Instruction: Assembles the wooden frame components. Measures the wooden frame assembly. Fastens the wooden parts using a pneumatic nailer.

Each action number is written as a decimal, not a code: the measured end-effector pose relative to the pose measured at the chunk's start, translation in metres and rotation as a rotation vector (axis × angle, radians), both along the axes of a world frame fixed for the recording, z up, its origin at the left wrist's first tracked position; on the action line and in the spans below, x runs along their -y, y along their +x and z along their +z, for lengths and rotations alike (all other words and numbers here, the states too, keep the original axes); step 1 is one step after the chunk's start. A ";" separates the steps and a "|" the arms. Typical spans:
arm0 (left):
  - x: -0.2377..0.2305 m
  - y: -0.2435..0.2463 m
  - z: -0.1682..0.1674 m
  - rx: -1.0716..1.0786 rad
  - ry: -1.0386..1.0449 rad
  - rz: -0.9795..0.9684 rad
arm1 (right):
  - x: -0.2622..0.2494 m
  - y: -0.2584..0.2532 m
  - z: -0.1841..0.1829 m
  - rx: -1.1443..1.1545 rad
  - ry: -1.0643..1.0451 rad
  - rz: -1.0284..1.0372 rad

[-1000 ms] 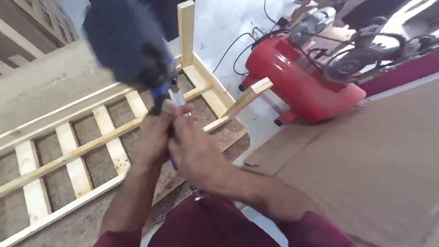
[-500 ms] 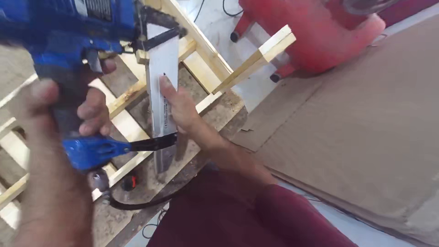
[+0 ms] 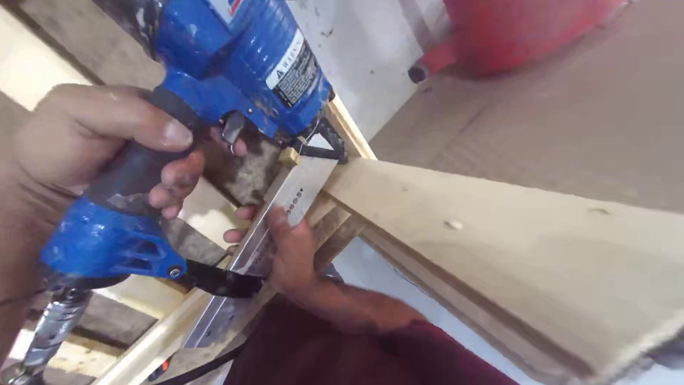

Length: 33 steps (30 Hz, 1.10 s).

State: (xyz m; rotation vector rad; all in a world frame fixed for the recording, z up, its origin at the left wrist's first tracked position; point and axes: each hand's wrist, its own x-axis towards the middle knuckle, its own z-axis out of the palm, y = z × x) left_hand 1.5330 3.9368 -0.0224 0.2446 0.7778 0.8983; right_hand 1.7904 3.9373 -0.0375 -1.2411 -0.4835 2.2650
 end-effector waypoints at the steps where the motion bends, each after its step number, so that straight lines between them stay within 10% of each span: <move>1: -0.004 0.000 -0.005 0.034 -0.017 0.000 | -0.003 0.000 0.000 0.000 -0.020 -0.006; 33: -0.013 0.010 -0.025 0.132 -0.235 -0.013 | -0.015 0.007 0.019 0.262 -0.141 -0.005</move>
